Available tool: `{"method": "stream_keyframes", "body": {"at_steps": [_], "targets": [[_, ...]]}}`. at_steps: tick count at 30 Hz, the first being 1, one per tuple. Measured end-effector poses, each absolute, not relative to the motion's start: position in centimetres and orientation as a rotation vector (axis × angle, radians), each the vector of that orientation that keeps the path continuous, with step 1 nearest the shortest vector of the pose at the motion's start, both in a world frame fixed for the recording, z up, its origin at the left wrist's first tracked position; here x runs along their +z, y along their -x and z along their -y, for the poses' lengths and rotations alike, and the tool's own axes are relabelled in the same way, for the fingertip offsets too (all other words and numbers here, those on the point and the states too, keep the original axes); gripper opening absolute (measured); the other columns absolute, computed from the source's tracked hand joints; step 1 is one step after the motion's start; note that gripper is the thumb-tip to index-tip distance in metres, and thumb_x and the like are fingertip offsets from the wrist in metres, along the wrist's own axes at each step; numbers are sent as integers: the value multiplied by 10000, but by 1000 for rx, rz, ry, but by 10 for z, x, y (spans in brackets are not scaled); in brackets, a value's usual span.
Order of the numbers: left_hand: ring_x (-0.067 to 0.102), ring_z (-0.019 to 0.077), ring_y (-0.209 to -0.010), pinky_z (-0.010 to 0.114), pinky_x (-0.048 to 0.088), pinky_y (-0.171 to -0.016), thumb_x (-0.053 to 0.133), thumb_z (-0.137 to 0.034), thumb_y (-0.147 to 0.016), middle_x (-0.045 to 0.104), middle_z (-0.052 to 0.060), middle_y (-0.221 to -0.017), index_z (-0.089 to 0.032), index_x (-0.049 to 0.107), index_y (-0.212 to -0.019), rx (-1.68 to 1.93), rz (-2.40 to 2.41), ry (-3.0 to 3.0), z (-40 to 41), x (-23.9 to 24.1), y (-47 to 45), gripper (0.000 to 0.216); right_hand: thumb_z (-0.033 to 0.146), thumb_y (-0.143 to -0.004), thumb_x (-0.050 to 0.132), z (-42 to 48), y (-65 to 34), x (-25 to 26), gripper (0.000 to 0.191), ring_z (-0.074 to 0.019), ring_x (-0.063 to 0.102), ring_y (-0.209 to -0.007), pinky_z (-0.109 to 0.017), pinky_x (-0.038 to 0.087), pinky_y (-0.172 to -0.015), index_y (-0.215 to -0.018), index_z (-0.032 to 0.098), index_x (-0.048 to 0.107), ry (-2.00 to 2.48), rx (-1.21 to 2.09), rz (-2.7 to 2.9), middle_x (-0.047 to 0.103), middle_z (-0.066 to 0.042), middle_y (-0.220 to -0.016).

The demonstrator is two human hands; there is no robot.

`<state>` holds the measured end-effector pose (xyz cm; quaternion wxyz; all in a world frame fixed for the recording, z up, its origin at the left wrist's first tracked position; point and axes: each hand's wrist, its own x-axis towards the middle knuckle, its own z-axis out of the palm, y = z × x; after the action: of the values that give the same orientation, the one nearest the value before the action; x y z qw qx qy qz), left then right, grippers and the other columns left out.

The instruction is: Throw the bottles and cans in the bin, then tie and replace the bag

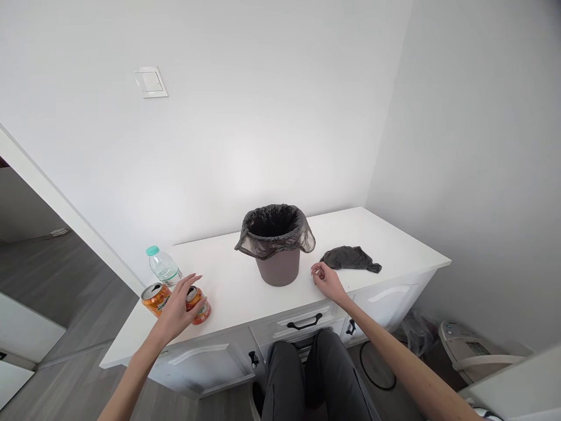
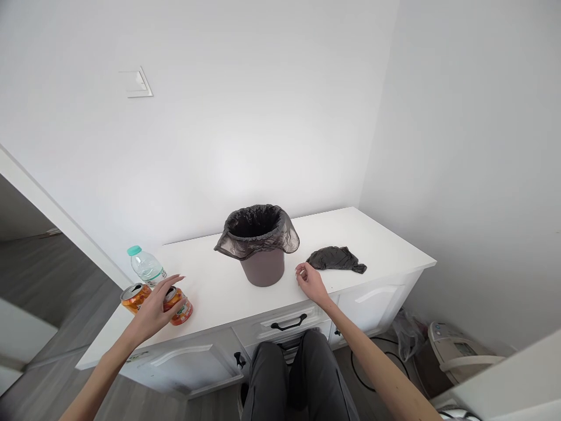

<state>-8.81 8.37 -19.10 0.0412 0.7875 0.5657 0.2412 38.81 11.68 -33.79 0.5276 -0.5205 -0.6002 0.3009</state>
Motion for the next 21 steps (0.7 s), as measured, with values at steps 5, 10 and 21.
{"method": "stream_keyframes", "body": {"at_steps": [5, 10, 21], "targets": [[612, 342, -1302, 529, 508, -1073, 653, -613, -842, 587, 160, -1427, -252, 407, -1478, 922, -1773, -2094, -74, -200, 83, 771, 339, -849, 541, -115, -388, -337, 210, -192, 626, -709, -333, 506, -681, -1022, 231, 592, 1252, 718, 1444, 699, -48, -949], [712, 325, -1137, 510, 590, -960, 771, -646, -709, 648, 156, -1316, -245, 311, -1470, 1111, -1765, -1697, -64, -220, 71, 975, 316, -852, 535, -112, -387, -335, 203, -191, 621, -729, -338, 511, -708, -1023, 234, 608, 1267, 700, 1454, 708, -44, -957], [700, 317, -1116, 453, 588, -949, 689, -563, -827, 723, 100, -1187, -259, 602, -1243, 1095, -1554, -2134, -22, -204, -29, 523, 469, -929, 669, -36, -304, -244, 600, -188, 691, -874, -366, 582, -796, -1485, 335, 487, 933, 806, 1942, 567, -99, -1419]]}}
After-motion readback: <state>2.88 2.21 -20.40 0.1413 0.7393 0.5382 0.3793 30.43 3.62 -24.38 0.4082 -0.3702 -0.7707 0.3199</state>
